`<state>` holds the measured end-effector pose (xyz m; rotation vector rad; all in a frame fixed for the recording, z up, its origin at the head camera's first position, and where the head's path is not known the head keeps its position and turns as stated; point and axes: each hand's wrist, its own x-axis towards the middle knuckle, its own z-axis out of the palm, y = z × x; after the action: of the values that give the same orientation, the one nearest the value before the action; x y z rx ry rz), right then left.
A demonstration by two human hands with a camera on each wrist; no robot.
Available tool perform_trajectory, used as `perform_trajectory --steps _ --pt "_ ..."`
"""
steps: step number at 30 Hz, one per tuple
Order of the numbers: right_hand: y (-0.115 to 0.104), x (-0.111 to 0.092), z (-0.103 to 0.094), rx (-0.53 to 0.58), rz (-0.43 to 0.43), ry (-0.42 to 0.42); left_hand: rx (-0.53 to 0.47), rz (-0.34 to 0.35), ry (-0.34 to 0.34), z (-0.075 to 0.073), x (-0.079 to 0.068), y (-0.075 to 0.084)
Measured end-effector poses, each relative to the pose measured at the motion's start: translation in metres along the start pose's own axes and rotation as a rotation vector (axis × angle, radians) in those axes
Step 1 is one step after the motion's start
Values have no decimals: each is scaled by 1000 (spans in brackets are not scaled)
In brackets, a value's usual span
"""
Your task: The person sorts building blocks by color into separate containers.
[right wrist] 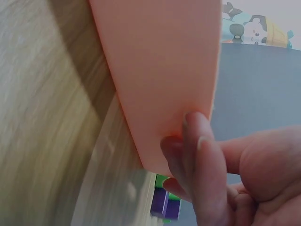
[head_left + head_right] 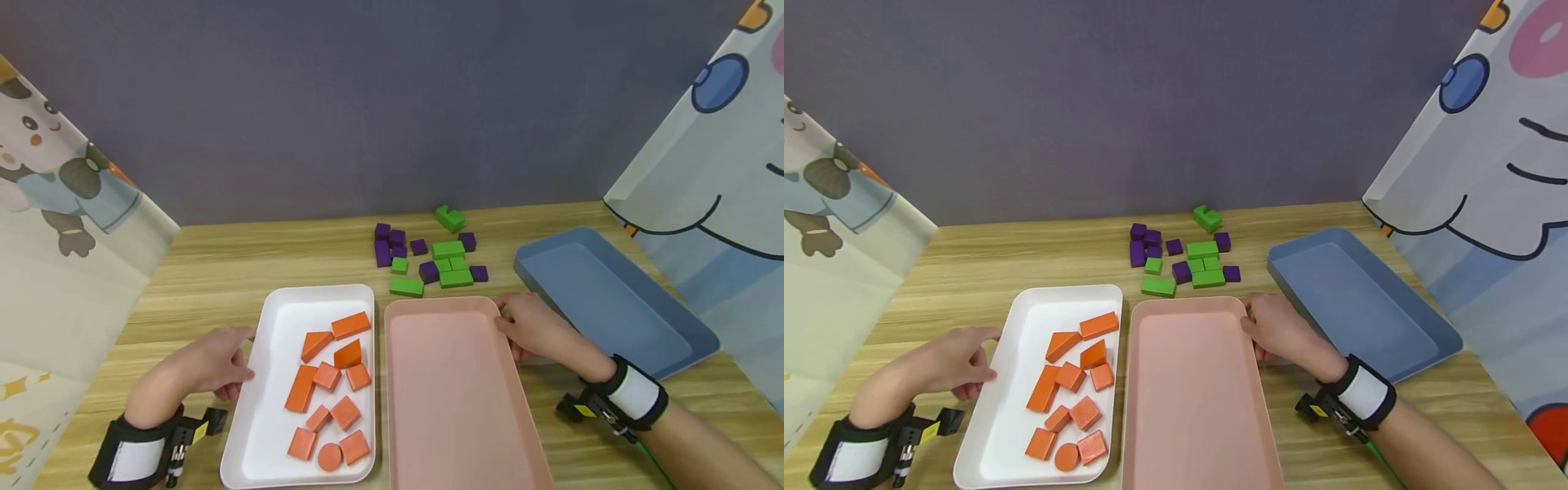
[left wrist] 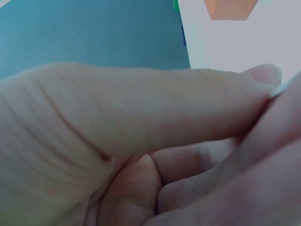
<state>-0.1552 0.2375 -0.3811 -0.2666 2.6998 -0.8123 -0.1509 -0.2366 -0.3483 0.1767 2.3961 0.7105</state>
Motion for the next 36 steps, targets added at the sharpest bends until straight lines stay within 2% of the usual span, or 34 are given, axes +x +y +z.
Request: perform_trajectory --steps 5,12,16,19,21,23,25,27,30,33,36 --pt "-6 4 8 26 -19 18 31 3 16 1 1 0" --pt "-14 8 15 70 4 22 164 -38 76 0 2 0" --pt "-18 9 18 87 8 20 366 -83 167 -4 0 6" --pt "-19 10 19 103 1 24 508 -71 265 -4 -5 24" --pt "-19 10 20 114 -1 24 535 -6 310 0 -7 41" --pt "-19 10 20 119 -3 27 528 105 325 7 -5 58" --pt "-19 10 20 117 -2 27 528 227 322 16 1 73" --pt "-19 10 20 112 -2 26 523 339 291 26 8 85" --pt "-20 10 21 104 -7 21 514 485 224 41 18 95" --pt "-22 10 22 99 -14 23 494 587 162 53 25 98" --pt "-23 10 22 96 -15 31 491 631 123 59 31 100"
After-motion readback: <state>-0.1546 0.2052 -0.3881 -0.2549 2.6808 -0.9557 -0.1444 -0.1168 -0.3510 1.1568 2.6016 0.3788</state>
